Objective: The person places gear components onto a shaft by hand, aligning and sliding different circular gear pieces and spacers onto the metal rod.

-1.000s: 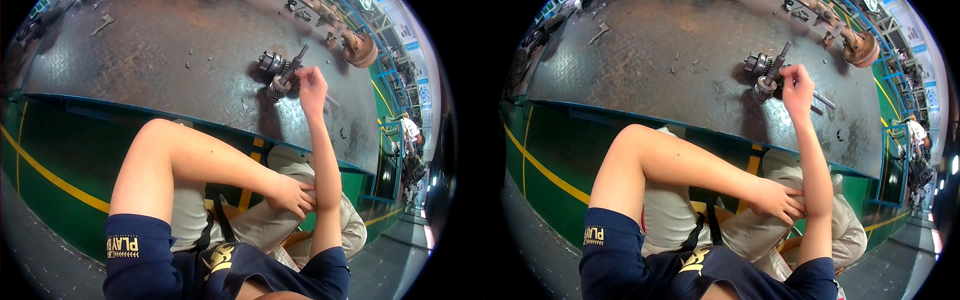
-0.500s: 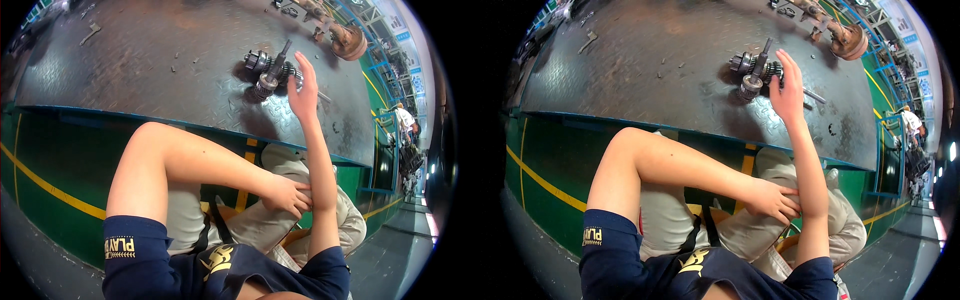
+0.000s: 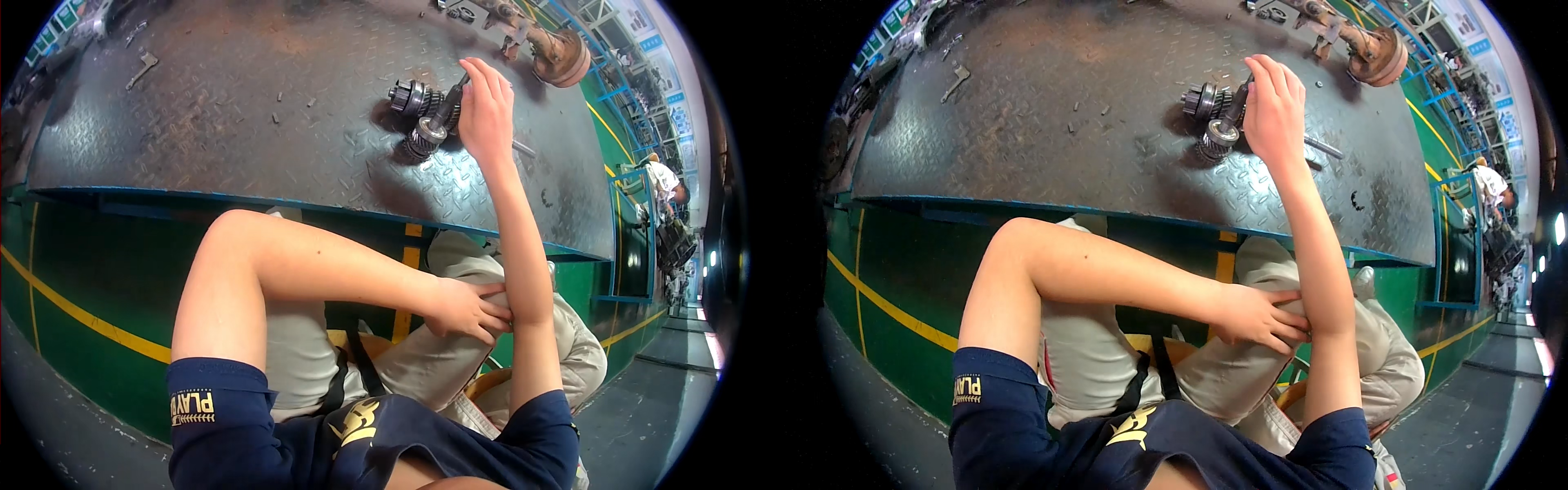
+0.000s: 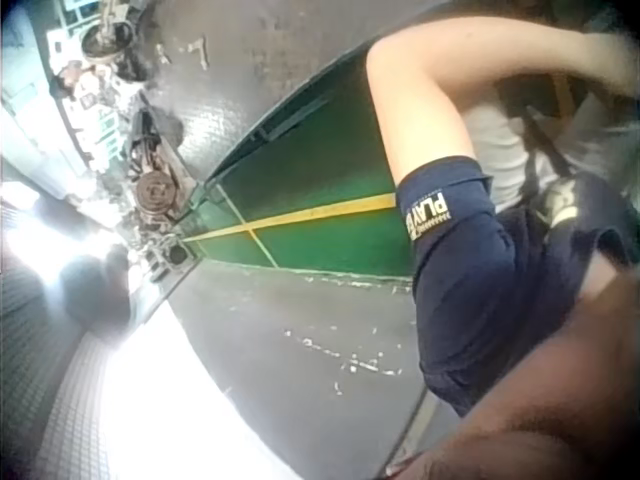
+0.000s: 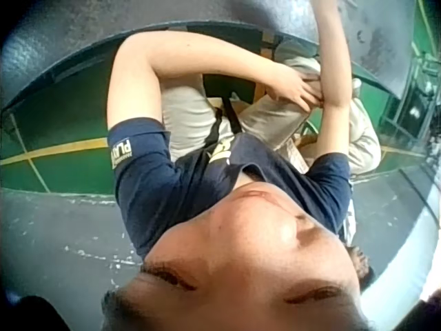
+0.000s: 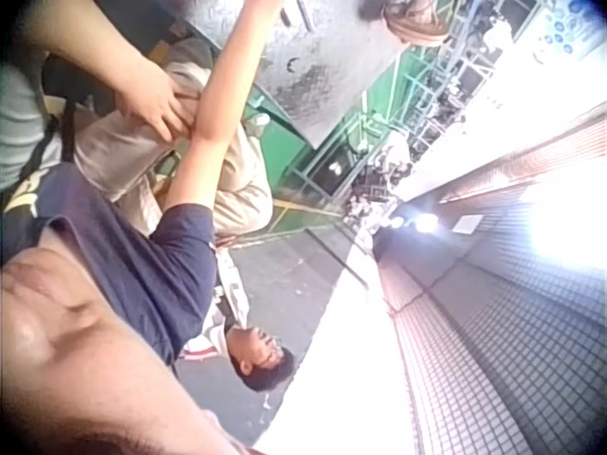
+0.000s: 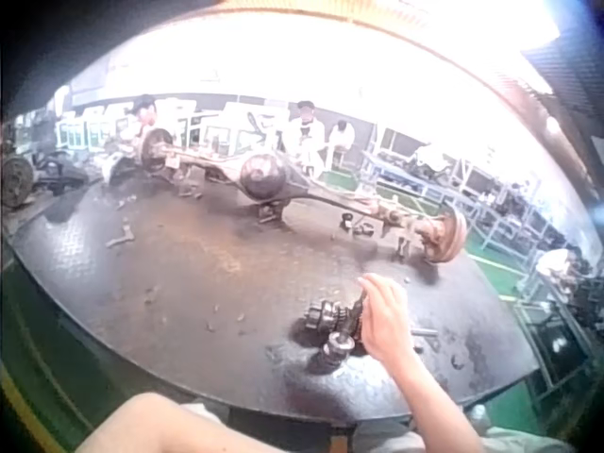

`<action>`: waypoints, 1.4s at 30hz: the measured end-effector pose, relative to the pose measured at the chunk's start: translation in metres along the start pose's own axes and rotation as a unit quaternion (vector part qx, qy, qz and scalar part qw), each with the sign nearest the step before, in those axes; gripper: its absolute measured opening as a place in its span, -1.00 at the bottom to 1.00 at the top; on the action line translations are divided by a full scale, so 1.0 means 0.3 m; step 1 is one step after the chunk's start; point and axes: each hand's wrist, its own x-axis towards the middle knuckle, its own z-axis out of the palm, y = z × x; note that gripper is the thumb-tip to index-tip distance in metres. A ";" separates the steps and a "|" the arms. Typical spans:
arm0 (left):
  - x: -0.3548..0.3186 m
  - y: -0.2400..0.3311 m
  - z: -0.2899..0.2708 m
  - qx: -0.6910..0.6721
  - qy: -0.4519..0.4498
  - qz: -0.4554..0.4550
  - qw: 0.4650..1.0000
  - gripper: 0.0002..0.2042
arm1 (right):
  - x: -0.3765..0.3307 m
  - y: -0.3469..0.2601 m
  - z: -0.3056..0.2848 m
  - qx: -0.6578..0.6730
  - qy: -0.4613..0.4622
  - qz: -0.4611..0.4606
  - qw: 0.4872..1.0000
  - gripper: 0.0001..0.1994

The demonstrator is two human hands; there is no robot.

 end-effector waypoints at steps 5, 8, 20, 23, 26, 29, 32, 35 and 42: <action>0.009 0.008 0.001 0.016 0.003 -0.002 1.000 -0.10 | -0.024 -0.035 0.003 -0.009 0.030 0.041 0.999 -0.61; 0.017 0.009 0.008 0.023 0.019 -0.002 1.000 -0.12 | -0.042 -0.034 0.009 -0.021 0.043 0.049 0.998 -0.59; 0.045 -0.005 0.004 0.029 0.024 0.014 0.999 -0.18 | -0.133 -0.021 -0.024 0.018 0.062 0.083 0.994 -0.64; 0.052 -0.012 0.005 0.016 0.021 0.021 0.999 -0.19 | -0.161 -0.019 -0.026 0.032 0.073 0.070 0.994 -0.61; 0.063 -0.018 0.023 0.012 0.029 0.029 0.999 -0.21 | -0.177 -0.032 -0.027 0.044 0.087 0.051 0.994 -0.58; 0.071 -0.019 0.023 0.009 0.030 0.034 0.999 -0.23 | -0.197 -0.032 -0.019 0.059 0.095 0.048 0.993 -0.54; 0.075 -0.018 0.034 0.005 0.029 0.034 0.999 -0.27 | -0.218 -0.029 -0.011 0.070 0.107 0.041 0.991 -0.51; 0.079 -0.015 0.051 0.004 0.039 0.034 0.999 -0.29 | -0.228 -0.043 -0.002 0.095 0.129 0.025 0.987 -0.48; 0.072 -0.024 0.044 -0.003 0.030 0.036 0.999 -0.29 | -0.240 -0.046 0.005 0.127 0.122 0.000 0.984 -0.44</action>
